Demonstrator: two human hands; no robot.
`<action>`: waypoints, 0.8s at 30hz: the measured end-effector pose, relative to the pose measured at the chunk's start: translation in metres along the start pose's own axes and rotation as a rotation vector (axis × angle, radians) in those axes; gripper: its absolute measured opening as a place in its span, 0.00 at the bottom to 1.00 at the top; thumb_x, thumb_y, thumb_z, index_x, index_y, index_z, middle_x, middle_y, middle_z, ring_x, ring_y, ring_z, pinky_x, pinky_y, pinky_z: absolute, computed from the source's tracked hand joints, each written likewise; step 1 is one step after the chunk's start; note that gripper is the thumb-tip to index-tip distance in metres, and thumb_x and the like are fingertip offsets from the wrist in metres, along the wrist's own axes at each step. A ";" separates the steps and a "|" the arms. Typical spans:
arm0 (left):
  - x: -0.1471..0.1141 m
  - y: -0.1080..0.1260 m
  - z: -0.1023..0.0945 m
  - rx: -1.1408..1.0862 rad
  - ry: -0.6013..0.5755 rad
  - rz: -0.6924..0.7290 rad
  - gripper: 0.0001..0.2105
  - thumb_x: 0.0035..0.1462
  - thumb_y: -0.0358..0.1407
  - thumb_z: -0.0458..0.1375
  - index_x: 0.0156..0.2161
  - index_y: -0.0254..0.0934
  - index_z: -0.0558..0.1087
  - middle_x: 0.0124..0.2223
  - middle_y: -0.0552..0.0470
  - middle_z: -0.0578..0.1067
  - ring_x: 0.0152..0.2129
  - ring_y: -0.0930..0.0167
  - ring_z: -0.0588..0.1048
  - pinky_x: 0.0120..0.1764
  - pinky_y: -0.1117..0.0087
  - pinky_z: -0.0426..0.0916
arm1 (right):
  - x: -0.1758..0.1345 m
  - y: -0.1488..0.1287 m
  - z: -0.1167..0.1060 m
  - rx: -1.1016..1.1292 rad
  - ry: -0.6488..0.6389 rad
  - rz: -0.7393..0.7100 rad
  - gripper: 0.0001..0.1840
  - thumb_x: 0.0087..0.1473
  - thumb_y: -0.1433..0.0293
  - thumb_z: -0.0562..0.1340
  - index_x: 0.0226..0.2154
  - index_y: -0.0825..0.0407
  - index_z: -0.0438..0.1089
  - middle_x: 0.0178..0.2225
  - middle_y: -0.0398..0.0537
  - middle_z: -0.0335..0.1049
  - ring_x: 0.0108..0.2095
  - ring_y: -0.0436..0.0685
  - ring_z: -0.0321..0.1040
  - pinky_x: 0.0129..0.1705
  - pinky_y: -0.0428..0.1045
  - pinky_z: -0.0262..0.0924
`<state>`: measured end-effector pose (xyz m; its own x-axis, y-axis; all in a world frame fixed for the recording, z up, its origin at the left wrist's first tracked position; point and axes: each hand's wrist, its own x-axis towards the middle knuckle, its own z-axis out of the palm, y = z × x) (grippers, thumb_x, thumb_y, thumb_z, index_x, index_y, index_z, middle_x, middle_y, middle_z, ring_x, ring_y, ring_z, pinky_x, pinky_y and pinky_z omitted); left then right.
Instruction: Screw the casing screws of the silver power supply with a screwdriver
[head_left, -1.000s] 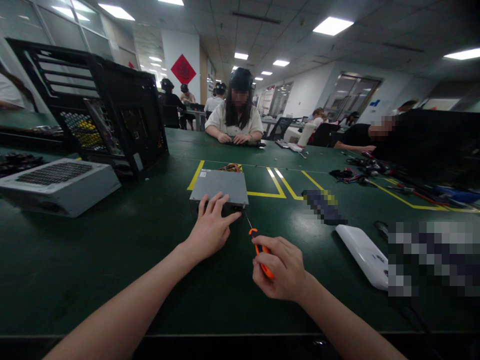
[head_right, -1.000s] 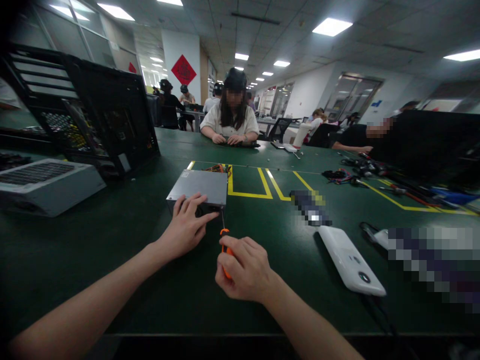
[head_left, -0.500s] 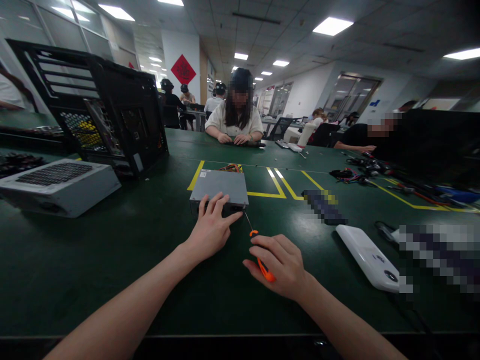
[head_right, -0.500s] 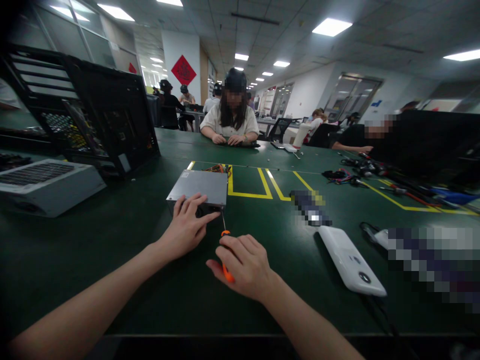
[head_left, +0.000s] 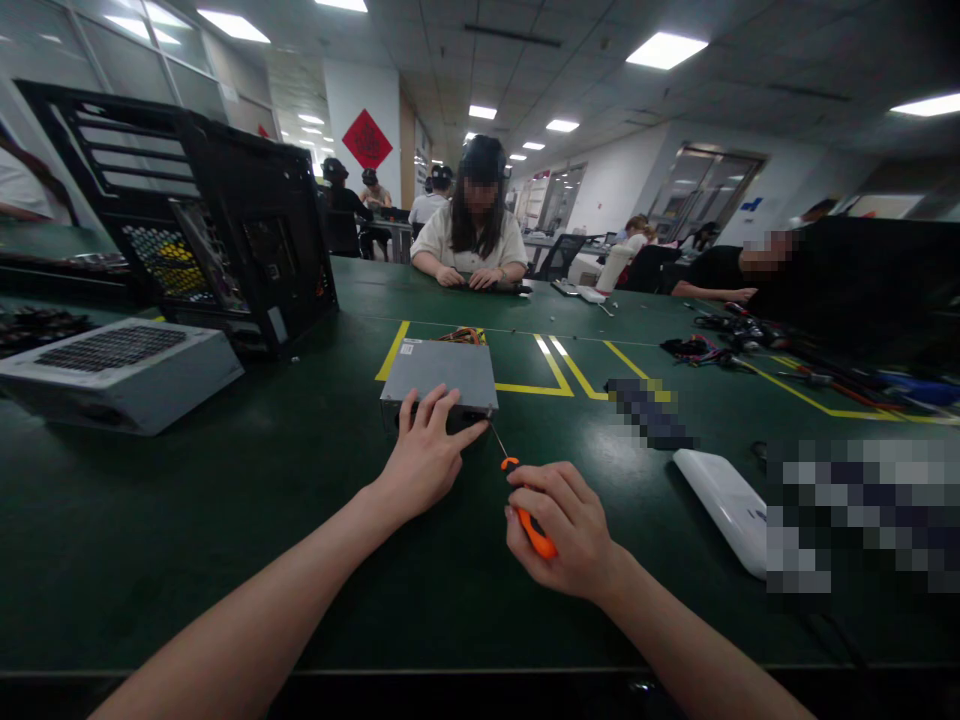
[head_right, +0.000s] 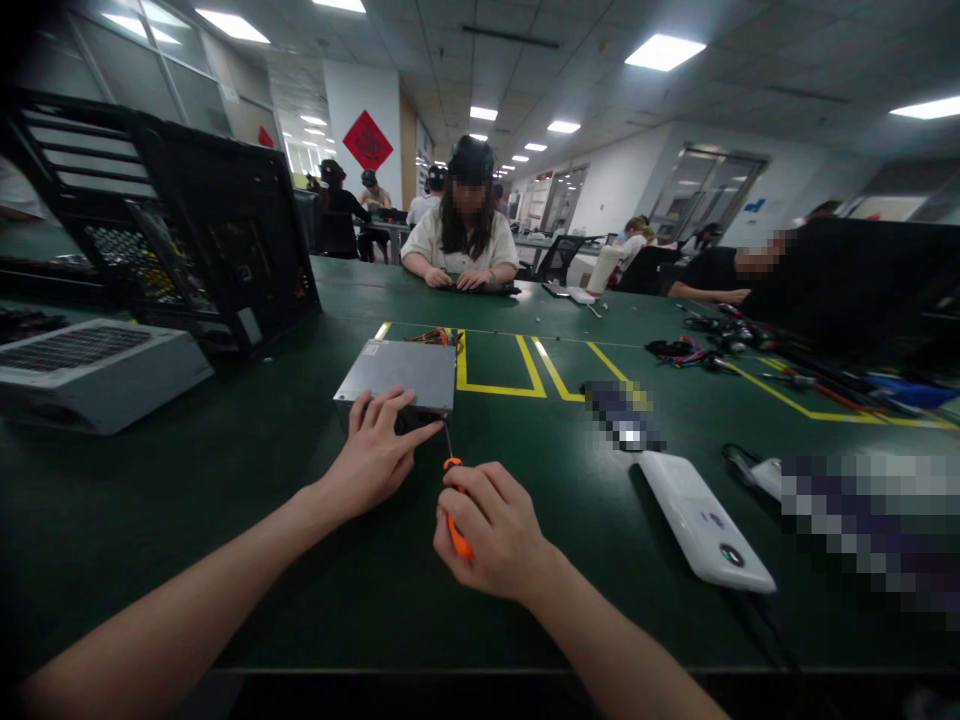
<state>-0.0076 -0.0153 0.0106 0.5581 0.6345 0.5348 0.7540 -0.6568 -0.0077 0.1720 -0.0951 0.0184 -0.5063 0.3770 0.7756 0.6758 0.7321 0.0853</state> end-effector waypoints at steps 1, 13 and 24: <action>0.000 0.000 0.000 0.001 0.001 -0.001 0.24 0.50 0.29 0.54 0.53 0.50 0.64 0.57 0.42 0.56 0.57 0.56 0.51 0.55 0.46 0.43 | 0.000 0.000 0.000 0.002 0.002 0.000 0.09 0.44 0.78 0.59 0.32 0.55 0.62 0.32 0.52 0.67 0.33 0.55 0.64 0.31 0.51 0.62; -0.001 0.000 -0.002 -0.031 0.011 -0.007 0.20 0.50 0.29 0.55 0.49 0.47 0.69 0.58 0.45 0.57 0.57 0.56 0.50 0.56 0.47 0.42 | -0.005 0.001 -0.002 0.047 0.108 -0.041 0.10 0.42 0.80 0.59 0.32 0.57 0.64 0.31 0.53 0.67 0.31 0.54 0.65 0.30 0.50 0.63; -0.003 -0.002 -0.005 -0.054 0.026 0.007 0.09 0.48 0.27 0.53 0.32 0.36 0.74 0.57 0.42 0.59 0.57 0.57 0.51 0.57 0.48 0.43 | 0.002 -0.003 0.010 0.025 -0.051 -0.065 0.11 0.47 0.77 0.59 0.37 0.58 0.63 0.36 0.56 0.68 0.38 0.56 0.65 0.35 0.51 0.65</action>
<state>-0.0121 -0.0181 0.0134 0.5532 0.6197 0.5567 0.7302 -0.6824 0.0340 0.1636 -0.0906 0.0139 -0.5756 0.3567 0.7358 0.6274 0.7698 0.1176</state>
